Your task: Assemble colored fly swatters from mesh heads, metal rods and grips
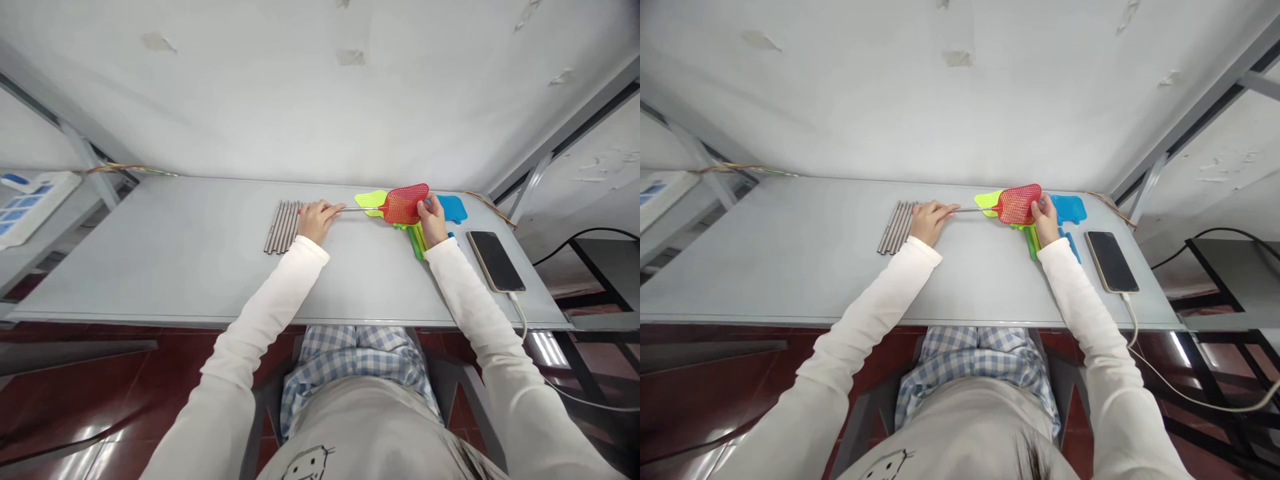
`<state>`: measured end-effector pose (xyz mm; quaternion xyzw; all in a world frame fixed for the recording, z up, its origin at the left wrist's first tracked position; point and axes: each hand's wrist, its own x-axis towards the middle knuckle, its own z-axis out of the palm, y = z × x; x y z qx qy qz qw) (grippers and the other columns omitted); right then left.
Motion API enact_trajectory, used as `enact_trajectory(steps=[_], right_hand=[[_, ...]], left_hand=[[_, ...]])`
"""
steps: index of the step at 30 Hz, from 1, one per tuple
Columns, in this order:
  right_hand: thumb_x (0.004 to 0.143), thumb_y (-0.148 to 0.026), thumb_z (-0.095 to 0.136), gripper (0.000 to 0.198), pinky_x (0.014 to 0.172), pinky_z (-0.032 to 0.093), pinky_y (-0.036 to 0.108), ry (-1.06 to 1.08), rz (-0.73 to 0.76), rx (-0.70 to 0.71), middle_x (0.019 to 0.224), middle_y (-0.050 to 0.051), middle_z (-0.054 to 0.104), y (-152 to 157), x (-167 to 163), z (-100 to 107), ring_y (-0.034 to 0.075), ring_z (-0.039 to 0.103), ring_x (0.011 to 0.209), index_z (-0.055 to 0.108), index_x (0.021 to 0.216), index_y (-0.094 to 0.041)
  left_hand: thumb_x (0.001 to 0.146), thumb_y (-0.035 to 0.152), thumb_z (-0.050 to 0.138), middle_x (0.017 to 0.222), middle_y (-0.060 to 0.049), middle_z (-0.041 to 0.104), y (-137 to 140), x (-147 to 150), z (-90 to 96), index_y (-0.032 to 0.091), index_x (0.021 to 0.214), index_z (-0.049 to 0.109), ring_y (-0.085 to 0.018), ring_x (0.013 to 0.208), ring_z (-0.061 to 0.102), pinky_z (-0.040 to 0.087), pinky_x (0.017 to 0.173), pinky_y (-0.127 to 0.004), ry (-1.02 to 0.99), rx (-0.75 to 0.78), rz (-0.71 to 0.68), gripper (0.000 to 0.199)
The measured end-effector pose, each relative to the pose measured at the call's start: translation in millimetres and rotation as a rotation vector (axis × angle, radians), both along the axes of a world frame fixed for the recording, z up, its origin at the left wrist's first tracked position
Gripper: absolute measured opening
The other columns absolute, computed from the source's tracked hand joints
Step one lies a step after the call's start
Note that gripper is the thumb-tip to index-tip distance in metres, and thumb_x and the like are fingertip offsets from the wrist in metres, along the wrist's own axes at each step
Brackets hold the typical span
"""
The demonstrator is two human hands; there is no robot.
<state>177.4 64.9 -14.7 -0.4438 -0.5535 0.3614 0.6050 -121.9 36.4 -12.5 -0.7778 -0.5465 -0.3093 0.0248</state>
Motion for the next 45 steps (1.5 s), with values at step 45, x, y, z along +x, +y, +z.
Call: enact_trajectory(steps=[45], right_hand=[[0.062,-0.065,0.074,0.050,0.089,0.053,0.044,-0.076,0.057,0.044,0.093,0.005,0.069,-28.2,-11.0,22.5,0.024,0.064,0.092,0.060,0.088,-0.025]], left_hand=[[0.095,0.042,0.032,0.085,-0.006,0.069,-25.5,15.5,17.8,0.030,0.121,0.066,-0.016,0.066,0.060,0.035,0.054,-0.028,0.190,-0.075,-0.121,0.044]])
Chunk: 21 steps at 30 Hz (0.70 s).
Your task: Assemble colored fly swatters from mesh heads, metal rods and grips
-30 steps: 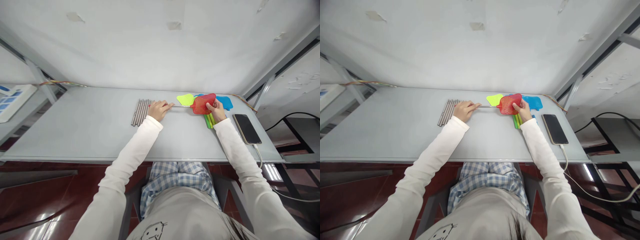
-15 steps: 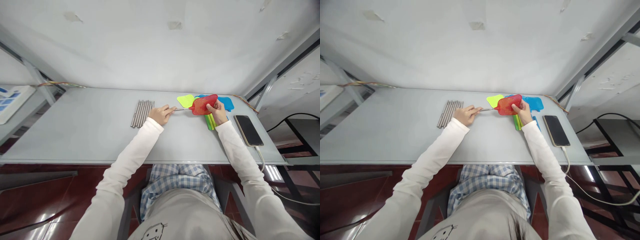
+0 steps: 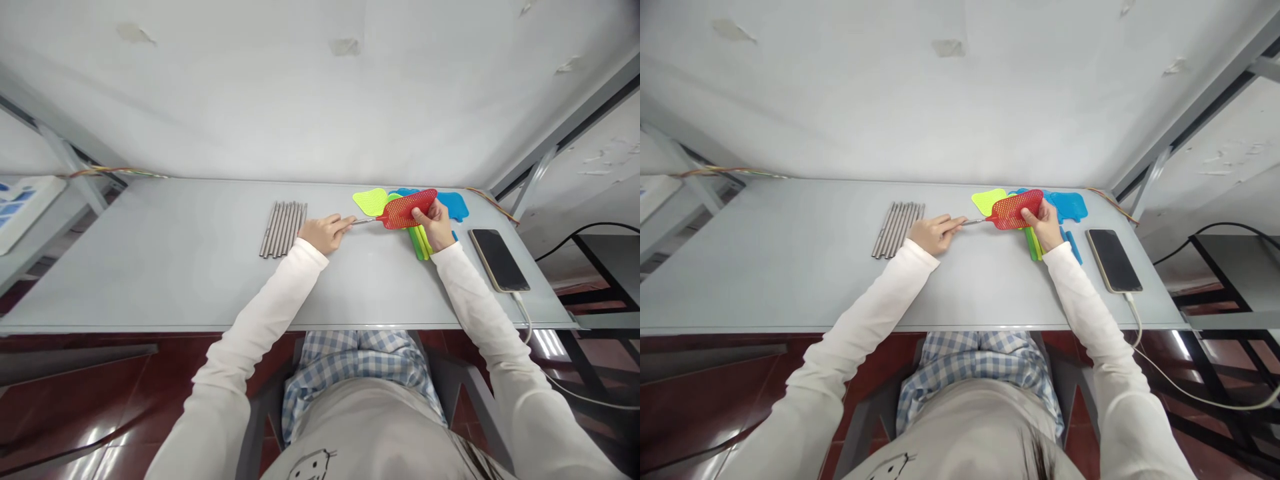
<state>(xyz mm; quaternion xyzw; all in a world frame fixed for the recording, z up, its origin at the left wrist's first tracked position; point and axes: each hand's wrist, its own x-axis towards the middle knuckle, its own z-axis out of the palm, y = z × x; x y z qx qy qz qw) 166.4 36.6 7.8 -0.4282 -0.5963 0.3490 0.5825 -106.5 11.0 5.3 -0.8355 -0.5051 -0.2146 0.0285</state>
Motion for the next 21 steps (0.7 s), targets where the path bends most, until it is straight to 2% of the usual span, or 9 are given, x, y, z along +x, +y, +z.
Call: enact_trajectory(steps=[7,16,21], right_hand=[[0.061,-0.069,0.072,0.052,0.092,0.052,0.046,-0.013,0.015,-0.038,0.096,0.005,0.069,-3.4,-2.5,1.1,0.025,0.064,0.097,0.059,0.090,-0.027],[0.066,-0.063,0.072,0.050,0.096,0.052,0.042,0.009,0.084,-0.093,0.106,0.005,0.067,-4.9,-9.3,-7.6,0.024,0.063,0.103,0.059,0.097,-0.026],[0.066,-0.059,0.074,0.047,0.095,0.052,0.042,0.040,0.084,-0.104,0.104,0.005,0.067,-4.2,-8.6,-7.9,0.023,0.063,0.100,0.060,0.096,-0.025]], left_hand=[[0.095,0.044,0.032,0.086,-0.007,0.070,-0.5,-0.2,-0.4,0.028,0.118,0.067,-0.017,0.069,0.062,0.037,0.055,-0.029,-0.041,-0.003,-0.006,0.046],[0.096,0.045,0.033,0.098,-0.004,0.073,-3.3,-7.4,5.3,0.025,0.111,0.068,-0.017,0.082,0.066,0.038,0.059,-0.027,-0.064,-0.001,-0.003,0.043],[0.091,0.046,0.046,0.081,-0.001,0.072,-4.5,-7.7,8.5,0.026,0.113,0.064,-0.015,0.075,0.065,0.036,0.057,-0.025,-0.064,-0.023,0.007,0.036]])
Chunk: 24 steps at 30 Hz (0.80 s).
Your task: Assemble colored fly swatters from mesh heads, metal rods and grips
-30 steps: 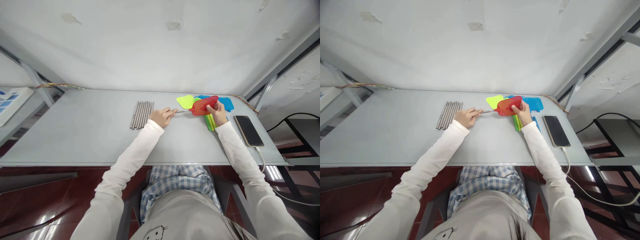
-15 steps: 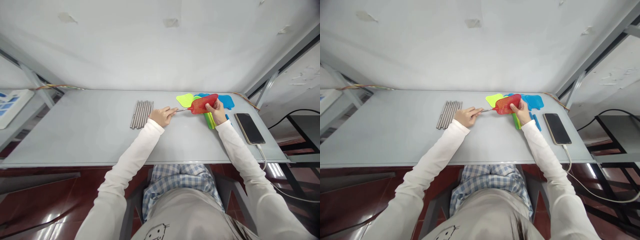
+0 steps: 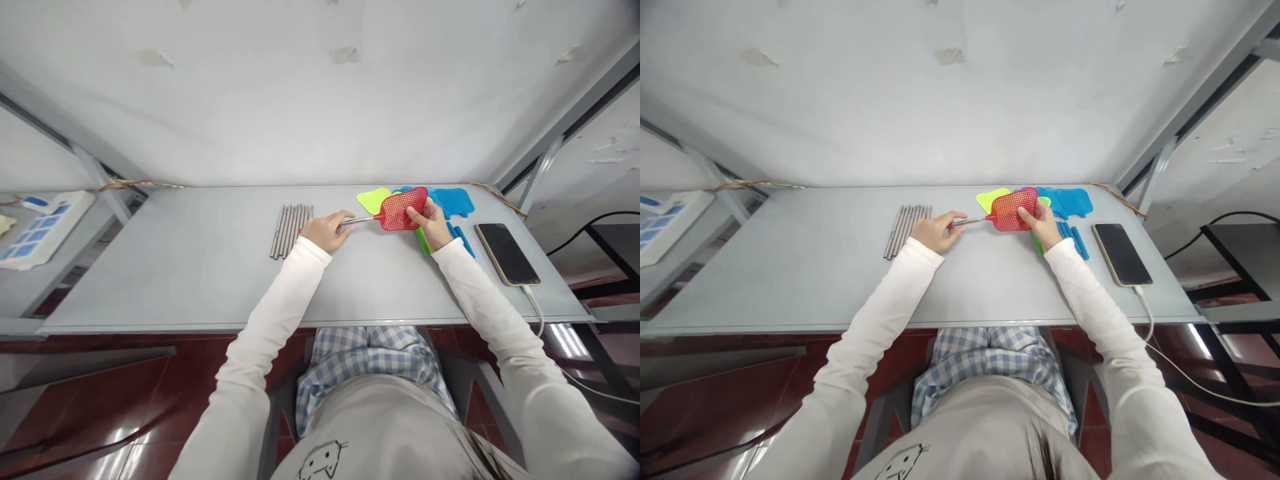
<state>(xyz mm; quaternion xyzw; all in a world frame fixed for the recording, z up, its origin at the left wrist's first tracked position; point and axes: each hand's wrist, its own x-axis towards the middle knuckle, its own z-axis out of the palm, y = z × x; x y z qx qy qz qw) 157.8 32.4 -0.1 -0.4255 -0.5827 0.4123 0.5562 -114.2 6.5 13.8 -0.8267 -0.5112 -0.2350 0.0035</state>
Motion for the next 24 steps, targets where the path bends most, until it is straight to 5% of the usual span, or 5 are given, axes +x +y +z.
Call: enact_trajectory(steps=[7,12,17,24], right_hand=[[0.073,-0.056,0.069,0.043,0.095,0.048,0.037,-0.082,-0.099,0.130,0.108,0.003,0.065,7.7,8.6,-2.6,0.019,0.059,0.105,0.058,0.105,-0.029],[0.086,-0.048,0.053,0.025,0.086,0.048,0.036,-0.292,-0.220,0.196,0.103,0.003,0.064,8.9,17.0,-7.4,0.018,0.058,0.095,0.059,0.100,-0.027],[0.087,-0.029,0.043,0.022,0.080,0.047,0.036,-0.652,-0.244,0.245,0.094,0.008,0.058,6.1,12.5,-6.6,0.020,0.054,0.088,0.063,0.086,-0.022],[0.086,-0.019,0.039,0.024,0.090,0.040,0.042,-0.934,-0.254,0.309,0.093,0.011,0.056,-1.9,13.2,-1.9,0.025,0.052,0.097,0.063,0.089,-0.019]], left_hand=[[0.093,0.047,0.043,0.098,-0.005,0.070,-0.3,-17.4,2.0,0.025,0.106,0.065,-0.017,0.085,0.063,0.040,0.066,-0.026,-0.066,0.031,0.146,0.034],[0.089,0.038,0.048,0.107,-0.009,0.063,-7.8,-89.3,3.4,0.023,0.104,0.063,-0.021,0.098,0.060,0.044,0.084,-0.031,-0.223,0.044,0.581,0.026],[0.084,0.028,0.052,0.101,-0.014,0.061,-14.2,-158.7,-11.0,0.018,0.094,0.060,-0.028,0.097,0.058,0.044,0.089,-0.043,-0.254,-0.121,0.976,0.016],[0.083,0.021,0.050,0.114,-0.026,0.055,-3.4,-158.8,-18.0,0.011,0.094,0.057,-0.038,0.114,0.049,0.037,0.092,-0.056,-0.204,-0.166,1.042,0.017]])
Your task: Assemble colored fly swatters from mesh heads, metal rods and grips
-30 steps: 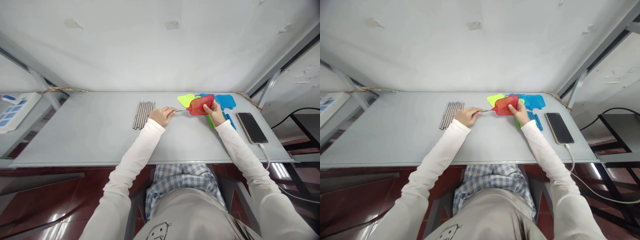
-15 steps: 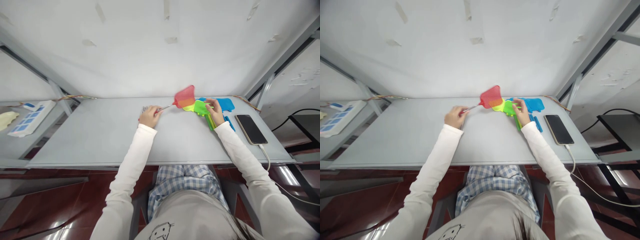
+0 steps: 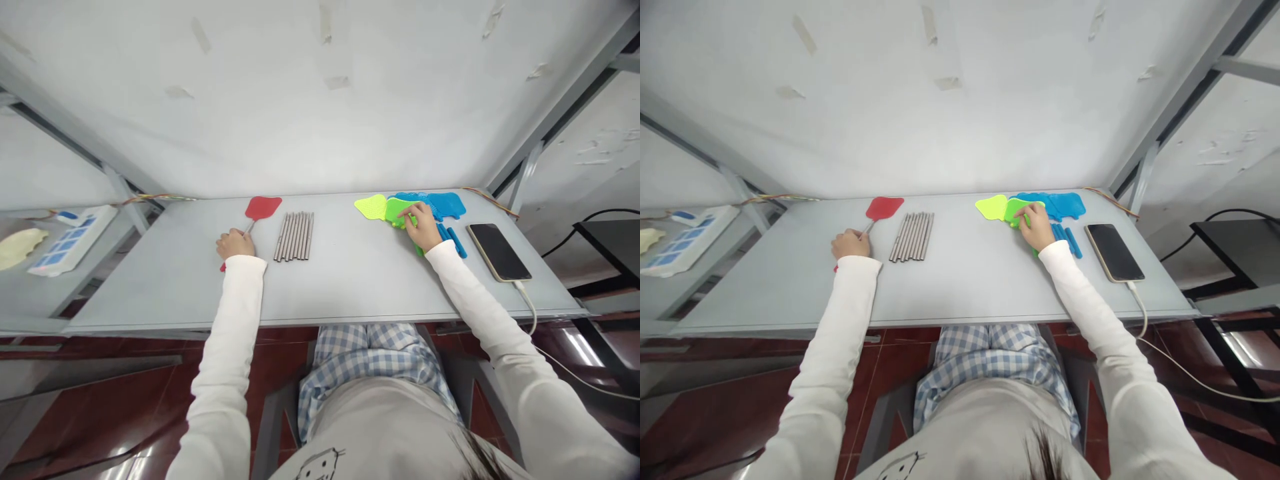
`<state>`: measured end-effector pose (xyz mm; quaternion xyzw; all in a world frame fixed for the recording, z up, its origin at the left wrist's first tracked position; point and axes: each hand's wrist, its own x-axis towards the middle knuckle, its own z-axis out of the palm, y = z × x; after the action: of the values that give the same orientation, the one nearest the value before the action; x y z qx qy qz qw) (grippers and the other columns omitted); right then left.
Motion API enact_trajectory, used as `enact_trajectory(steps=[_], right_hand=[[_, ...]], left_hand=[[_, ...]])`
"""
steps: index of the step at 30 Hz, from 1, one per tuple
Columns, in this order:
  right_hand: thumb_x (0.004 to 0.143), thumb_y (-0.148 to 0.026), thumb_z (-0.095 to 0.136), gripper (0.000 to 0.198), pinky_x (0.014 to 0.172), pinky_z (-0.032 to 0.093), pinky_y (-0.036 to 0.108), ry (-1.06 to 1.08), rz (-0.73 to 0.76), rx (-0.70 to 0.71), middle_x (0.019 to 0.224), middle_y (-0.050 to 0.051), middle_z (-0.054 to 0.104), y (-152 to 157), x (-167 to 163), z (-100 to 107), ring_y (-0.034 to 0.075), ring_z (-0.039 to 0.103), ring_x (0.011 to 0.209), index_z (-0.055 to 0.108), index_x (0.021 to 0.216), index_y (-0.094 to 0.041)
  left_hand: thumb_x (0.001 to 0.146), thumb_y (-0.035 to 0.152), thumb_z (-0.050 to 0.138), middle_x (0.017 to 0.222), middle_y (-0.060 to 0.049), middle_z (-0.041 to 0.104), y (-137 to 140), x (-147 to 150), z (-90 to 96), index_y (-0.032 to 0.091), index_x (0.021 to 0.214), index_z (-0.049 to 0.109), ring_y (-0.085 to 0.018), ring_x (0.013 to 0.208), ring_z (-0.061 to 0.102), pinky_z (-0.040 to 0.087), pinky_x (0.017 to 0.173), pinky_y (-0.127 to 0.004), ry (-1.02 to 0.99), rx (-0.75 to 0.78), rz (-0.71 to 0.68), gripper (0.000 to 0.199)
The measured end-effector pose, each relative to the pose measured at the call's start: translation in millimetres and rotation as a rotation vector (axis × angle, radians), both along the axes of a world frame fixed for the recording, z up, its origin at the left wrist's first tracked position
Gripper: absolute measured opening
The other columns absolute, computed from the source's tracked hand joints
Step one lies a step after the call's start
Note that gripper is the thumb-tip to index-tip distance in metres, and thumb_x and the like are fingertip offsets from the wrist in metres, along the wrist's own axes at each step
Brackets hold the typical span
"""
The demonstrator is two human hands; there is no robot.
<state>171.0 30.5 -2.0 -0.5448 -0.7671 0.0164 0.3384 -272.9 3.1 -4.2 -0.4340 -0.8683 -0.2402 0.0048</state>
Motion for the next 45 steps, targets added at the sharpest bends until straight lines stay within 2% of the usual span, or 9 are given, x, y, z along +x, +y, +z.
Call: enact_trajectory(steps=[4,8,11,16,23,31,36,41,45], right_hand=[[0.088,-0.020,0.038,0.026,0.088,0.039,0.040,-0.052,-0.057,0.050,0.095,0.011,0.057,-10.7,15.4,2.9,0.026,0.052,0.094,0.063,0.094,-0.020],[0.090,-0.022,0.035,0.029,0.082,0.038,0.039,-0.121,-0.154,0.058,0.090,0.012,0.059,-26.8,30.4,2.6,0.026,0.052,0.086,0.063,0.095,-0.018],[0.090,-0.024,0.037,0.029,0.077,0.037,0.037,-0.234,-0.198,0.020,0.086,0.013,0.060,-41.7,35.2,-0.7,0.026,0.052,0.083,0.064,0.093,-0.016],[0.089,-0.029,0.043,0.027,0.071,0.037,0.036,-0.397,-0.268,-0.108,0.086,0.014,0.061,-62.5,33.6,-8.3,0.026,0.053,0.080,0.066,0.092,-0.015],[0.085,-0.034,0.053,0.022,0.071,0.037,0.038,-0.425,-0.398,-0.176,0.089,0.016,0.061,-63.8,19.0,-7.6,0.029,0.054,0.084,0.065,0.087,-0.016],[0.084,-0.033,0.051,0.023,0.078,0.034,0.039,-0.438,-0.521,-0.259,0.098,0.018,0.061,-67.2,1.6,-0.6,0.031,0.053,0.096,0.062,0.087,-0.013],[0.082,-0.028,0.049,0.018,0.073,0.033,0.036,-0.371,-0.557,-0.225,0.090,0.016,0.063,-70.0,1.9,8.9,0.028,0.056,0.087,0.056,0.089,-0.013],[0.082,-0.029,0.049,0.013,0.064,0.031,0.031,-0.192,-0.464,-0.224,0.078,0.009,0.061,-67.7,0.3,16.4,0.023,0.057,0.074,0.050,0.087,-0.017],[0.084,-0.035,0.050,0.015,0.058,0.031,0.027,0.060,-0.283,-0.280,0.073,0.004,0.060,-59.0,-21.8,20.7,0.018,0.055,0.065,0.045,0.087,-0.021]], left_hand=[[0.084,0.023,0.048,0.124,-0.024,0.049,-2.7,32.6,9.7,0.011,0.108,0.056,-0.038,0.118,0.047,0.037,0.095,-0.057,0.089,0.105,-0.051,0.027],[0.089,0.024,0.042,0.111,-0.017,0.054,-7.9,83.8,10.5,0.015,0.106,0.059,-0.026,0.106,0.056,0.043,0.096,-0.041,0.063,0.134,-0.433,0.026],[0.086,0.025,0.047,0.107,-0.017,0.056,-5.2,116.8,2.6,0.014,0.101,0.061,-0.029,0.107,0.055,0.042,0.097,-0.042,0.095,0.021,-0.555,0.023],[0.082,0.021,0.049,0.112,-0.024,0.056,5.6,135.9,-8.7,0.010,0.097,0.062,-0.035,0.112,0.053,0.042,0.095,-0.047,0.216,-0.025,-0.580,0.023],[0.084,0.016,0.043,0.098,-0.016,0.064,9.9,150.3,-2.4,0.015,0.094,0.062,-0.026,0.093,0.061,0.047,0.084,-0.039,0.136,-0.026,-0.692,0.021],[0.085,0.017,0.048,0.114,-0.021,0.058,6.3,154.3,8.5,0.007,0.112,0.057,-0.031,0.113,0.054,0.041,0.098,-0.040,0.200,-0.143,-0.543,0.030],[0.084,0.011,0.044,0.115,-0.019,0.059,13.5,151.2,4.3,0.009,0.112,0.056,-0.028,0.113,0.056,0.043,0.095,-0.038,0.157,-0.158,-0.598,0.030],[0.077,0.006,0.052,0.102,-0.014,0.063,16.0,153.6,4.6,0.012,0.109,0.058,-0.025,0.104,0.060,0.045,0.095,-0.039,-0.079,-0.069,-0.640,0.033],[0.071,0.011,0.062,0.083,-0.005,0.065,19.4,168.8,9.9,0.013,0.104,0.061,-0.018,0.077,0.063,0.051,0.083,-0.036,-0.691,-0.092,-0.702,0.032]])
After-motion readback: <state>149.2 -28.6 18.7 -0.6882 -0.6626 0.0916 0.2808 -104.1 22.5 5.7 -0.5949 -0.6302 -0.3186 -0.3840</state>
